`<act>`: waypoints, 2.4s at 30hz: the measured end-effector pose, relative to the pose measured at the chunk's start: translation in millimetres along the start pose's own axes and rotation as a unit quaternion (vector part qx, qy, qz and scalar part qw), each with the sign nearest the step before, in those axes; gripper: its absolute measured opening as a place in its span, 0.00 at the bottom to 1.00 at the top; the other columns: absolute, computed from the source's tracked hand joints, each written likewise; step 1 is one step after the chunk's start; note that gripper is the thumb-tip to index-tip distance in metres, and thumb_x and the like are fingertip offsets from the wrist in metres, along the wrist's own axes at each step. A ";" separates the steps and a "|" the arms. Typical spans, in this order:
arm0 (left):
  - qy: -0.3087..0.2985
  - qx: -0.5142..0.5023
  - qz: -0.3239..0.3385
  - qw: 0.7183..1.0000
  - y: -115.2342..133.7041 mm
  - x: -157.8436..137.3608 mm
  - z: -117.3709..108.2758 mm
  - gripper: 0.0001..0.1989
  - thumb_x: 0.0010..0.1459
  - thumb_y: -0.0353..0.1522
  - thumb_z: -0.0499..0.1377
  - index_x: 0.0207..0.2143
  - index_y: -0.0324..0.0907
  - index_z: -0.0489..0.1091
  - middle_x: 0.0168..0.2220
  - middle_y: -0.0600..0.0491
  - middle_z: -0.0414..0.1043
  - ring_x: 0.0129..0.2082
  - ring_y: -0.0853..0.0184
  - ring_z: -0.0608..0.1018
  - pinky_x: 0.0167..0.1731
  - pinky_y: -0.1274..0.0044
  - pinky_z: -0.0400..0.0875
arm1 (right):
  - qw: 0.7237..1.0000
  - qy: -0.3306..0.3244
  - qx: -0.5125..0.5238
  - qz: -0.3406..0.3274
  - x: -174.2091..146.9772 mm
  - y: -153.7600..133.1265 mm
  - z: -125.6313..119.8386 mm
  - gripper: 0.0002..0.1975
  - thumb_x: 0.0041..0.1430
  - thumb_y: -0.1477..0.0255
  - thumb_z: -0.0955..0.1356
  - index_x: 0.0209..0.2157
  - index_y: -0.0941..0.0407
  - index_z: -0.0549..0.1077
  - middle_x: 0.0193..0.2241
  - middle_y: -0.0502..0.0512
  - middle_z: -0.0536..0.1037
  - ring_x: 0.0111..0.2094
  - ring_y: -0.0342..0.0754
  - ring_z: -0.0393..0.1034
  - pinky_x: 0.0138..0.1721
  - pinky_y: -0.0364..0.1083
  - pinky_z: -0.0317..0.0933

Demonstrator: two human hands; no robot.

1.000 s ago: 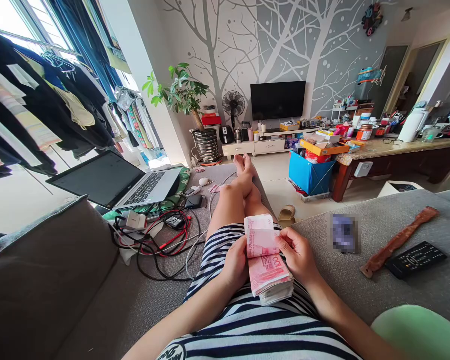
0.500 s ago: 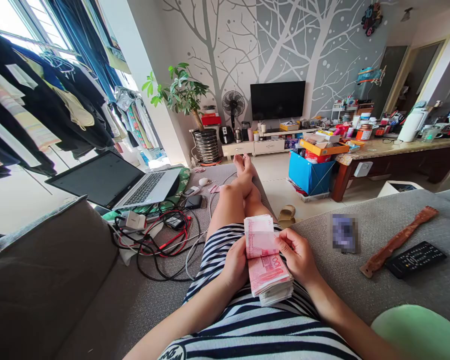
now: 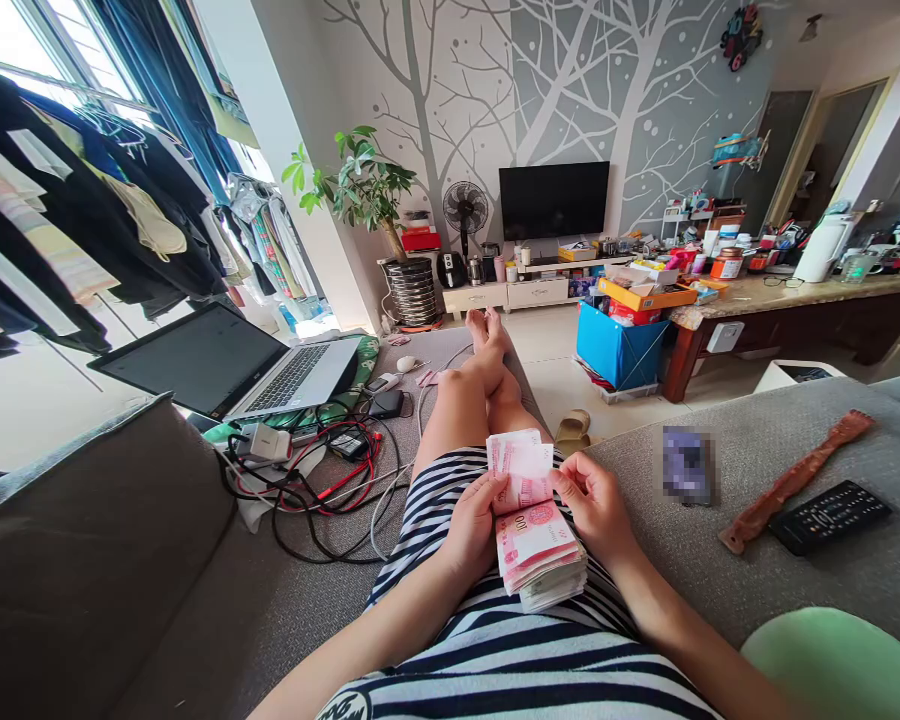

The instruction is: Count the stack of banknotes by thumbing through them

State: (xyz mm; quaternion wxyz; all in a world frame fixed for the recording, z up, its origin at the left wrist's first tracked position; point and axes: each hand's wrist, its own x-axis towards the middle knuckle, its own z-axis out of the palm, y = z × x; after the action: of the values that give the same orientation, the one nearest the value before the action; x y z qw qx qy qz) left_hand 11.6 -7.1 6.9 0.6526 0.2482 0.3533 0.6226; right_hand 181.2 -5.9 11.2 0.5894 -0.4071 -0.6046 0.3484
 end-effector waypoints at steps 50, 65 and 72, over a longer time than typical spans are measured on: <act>-0.066 0.011 -0.005 0.998 -3.8 9.0 -5.7 0.08 0.56 0.36 0.66 0.31 0.41 0.81 0.33 0.50 0.82 0.37 0.55 0.81 0.40 0.68 0.74 | 0.999 -0.034 -0.001 -0.016 -3.2 -2.7 -1.4 0.25 0.65 0.47 0.71 0.27 0.54 0.73 0.23 0.48 0.71 0.26 0.47 0.63 0.28 0.44 0.57; -0.070 -0.007 -0.023 0.997 2.8 -0.7 0.7 0.15 0.44 0.39 0.77 0.32 0.40 0.82 0.33 0.50 0.84 0.32 0.63 0.80 0.39 0.72 0.75 | 1.000 -0.010 0.025 0.004 -0.1 1.0 -1.1 0.28 0.62 0.44 0.72 0.24 0.53 0.70 0.20 0.48 0.69 0.23 0.46 0.63 0.27 0.45 0.58; -0.085 -0.005 -0.033 0.996 0.2 1.7 -2.8 0.18 0.41 0.38 0.78 0.34 0.39 0.83 0.32 0.49 0.84 0.30 0.65 0.80 0.37 0.74 0.74 | 1.000 -0.007 -0.004 0.030 2.6 10.6 -0.9 0.28 0.61 0.44 0.71 0.24 0.53 0.68 0.22 0.47 0.66 0.26 0.46 0.60 0.27 0.45 0.56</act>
State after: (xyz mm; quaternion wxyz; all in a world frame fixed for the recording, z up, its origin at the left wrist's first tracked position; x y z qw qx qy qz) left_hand 9.3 -5.7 5.0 0.7014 0.2850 0.3017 0.5794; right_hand 183.0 1.0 2.8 0.5728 -0.4255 -0.5972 0.3662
